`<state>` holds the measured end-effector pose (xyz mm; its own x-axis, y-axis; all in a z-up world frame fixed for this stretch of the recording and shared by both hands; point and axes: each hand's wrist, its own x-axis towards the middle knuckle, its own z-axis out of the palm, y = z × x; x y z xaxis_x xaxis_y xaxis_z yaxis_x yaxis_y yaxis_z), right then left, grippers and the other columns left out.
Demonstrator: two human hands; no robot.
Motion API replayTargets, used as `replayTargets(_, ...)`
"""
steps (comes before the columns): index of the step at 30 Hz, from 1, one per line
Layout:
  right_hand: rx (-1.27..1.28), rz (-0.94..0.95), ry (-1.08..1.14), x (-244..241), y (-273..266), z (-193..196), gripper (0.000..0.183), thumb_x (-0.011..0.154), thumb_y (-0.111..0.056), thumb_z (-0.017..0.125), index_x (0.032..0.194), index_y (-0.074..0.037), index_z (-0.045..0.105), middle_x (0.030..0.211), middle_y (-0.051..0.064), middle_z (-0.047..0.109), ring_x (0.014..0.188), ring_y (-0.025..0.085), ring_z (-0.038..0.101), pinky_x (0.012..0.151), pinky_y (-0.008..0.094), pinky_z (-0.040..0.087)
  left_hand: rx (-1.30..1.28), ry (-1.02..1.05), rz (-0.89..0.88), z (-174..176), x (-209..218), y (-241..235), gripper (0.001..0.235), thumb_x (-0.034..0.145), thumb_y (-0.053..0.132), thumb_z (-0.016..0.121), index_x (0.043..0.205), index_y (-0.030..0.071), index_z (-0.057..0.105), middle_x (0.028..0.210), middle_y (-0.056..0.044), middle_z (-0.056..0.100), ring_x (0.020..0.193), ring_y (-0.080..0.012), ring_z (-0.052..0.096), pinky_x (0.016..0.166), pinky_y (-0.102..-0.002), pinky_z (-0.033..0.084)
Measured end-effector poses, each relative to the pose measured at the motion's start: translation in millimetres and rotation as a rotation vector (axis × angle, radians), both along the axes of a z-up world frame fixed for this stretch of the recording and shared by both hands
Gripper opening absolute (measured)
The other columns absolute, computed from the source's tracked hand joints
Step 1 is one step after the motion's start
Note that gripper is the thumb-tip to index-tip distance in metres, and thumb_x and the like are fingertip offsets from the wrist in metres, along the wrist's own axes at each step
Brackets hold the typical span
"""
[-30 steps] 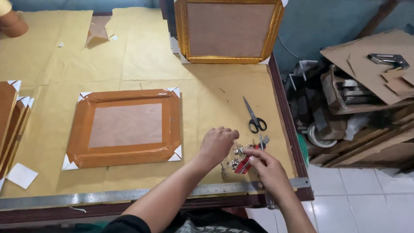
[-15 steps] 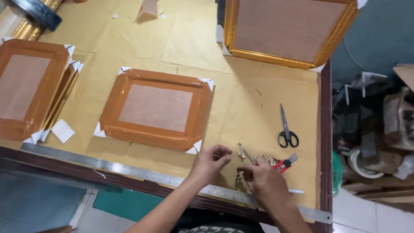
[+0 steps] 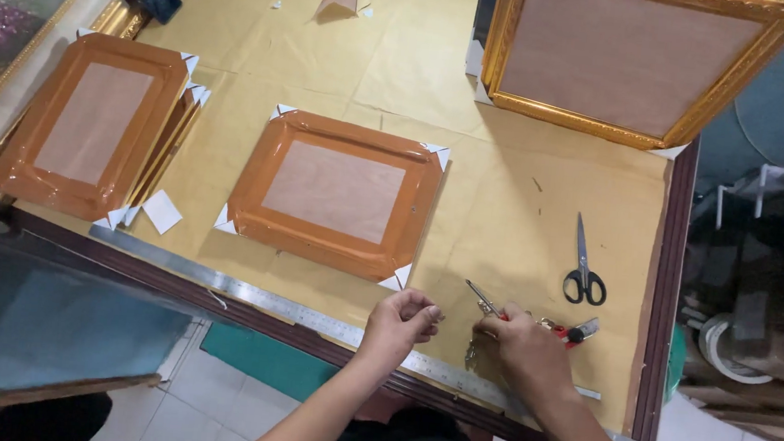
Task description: Measuring and marking the back of picture frames to prepare for hardware attachment using a ruler and a hand tool.
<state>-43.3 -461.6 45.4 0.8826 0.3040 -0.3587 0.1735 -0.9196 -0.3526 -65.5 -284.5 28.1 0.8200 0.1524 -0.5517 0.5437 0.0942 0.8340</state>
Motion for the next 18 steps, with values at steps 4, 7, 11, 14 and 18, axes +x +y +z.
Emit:
replayTargets(4, -0.001, -0.041, -0.041, -0.4, 0.2, 10.3, 0.015, 0.083, -0.038, 0.050, 0.090, -0.028, 0.059, 0.084, -0.002, 0.053, 0.061, 0.024, 0.060, 0.045, 0.038, 0.047, 0.029, 0.075, -0.069, 15.2, 2.5, -4.1, 0.011, 0.077, 0.013, 0.067, 0.077, 0.007, 0.057, 0.072, -0.008, 0.067, 0.060, -0.0132, 0.062, 0.053, -0.021, 0.049)
replayTargets(7, 0.171, -0.295, 0.043, 1.2, 6.3, 20.3, 0.029, 0.081, -0.046, 0.049, 0.088, -0.023, 0.066, 0.087, -0.002, 0.057, 0.079, 0.019, 0.060, 0.063, 0.035, 0.044, -0.018, 0.084, -0.074, 10.1, 5.1, -5.2, 0.010, 0.077, 0.007, 0.065, 0.077, 0.007, 0.055, 0.075, -0.010, 0.067, 0.060, -0.0154, 0.064, 0.051, -0.021, 0.050)
replayTargets(11, 0.585, -0.615, 0.201, -1.4, 21.3, 32.5, 0.022, 0.075, -0.033, 0.064, 0.076, -0.011, 0.067, 0.064, 0.002, 0.057, 0.052, 0.012, 0.051, 0.050, 0.026, 0.045, -0.005, 0.093, -0.076, 26.2, 8.8, -6.7, 0.014, 0.076, 0.007, 0.067, 0.073, 0.007, 0.054, 0.067, -0.006, 0.058, 0.059, -0.0132, 0.056, 0.047, -0.022, 0.044)
replayTargets(14, 0.618, -0.593, 0.173, 2.2, 32.0, 19.3, 0.021, 0.073, -0.036, 0.068, 0.074, -0.015, 0.068, 0.067, 0.002, 0.058, 0.057, 0.014, 0.053, 0.056, 0.028, 0.042, 0.039, 0.089, -0.093, 26.3, 8.2, -0.2, 0.013, 0.073, 0.011, 0.068, 0.077, 0.004, 0.057, 0.069, -0.007, 0.059, 0.061, -0.0115, 0.056, 0.049, -0.022, 0.051)
replayTargets(18, 0.681, -0.603, 0.199, 5.2, 49.2, 30.3, 0.019, 0.073, -0.031, 0.069, 0.076, -0.013, 0.068, 0.068, 0.007, 0.056, 0.057, 0.019, 0.055, 0.057, 0.030, 0.044, -0.037, 0.073, -0.030, 36.5, 6.5, 9.3, 0.016, 0.070, 0.008, 0.067, 0.080, -0.002, 0.059, 0.069, -0.010, 0.059, 0.063, -0.0120, 0.058, 0.047, -0.020, 0.052)
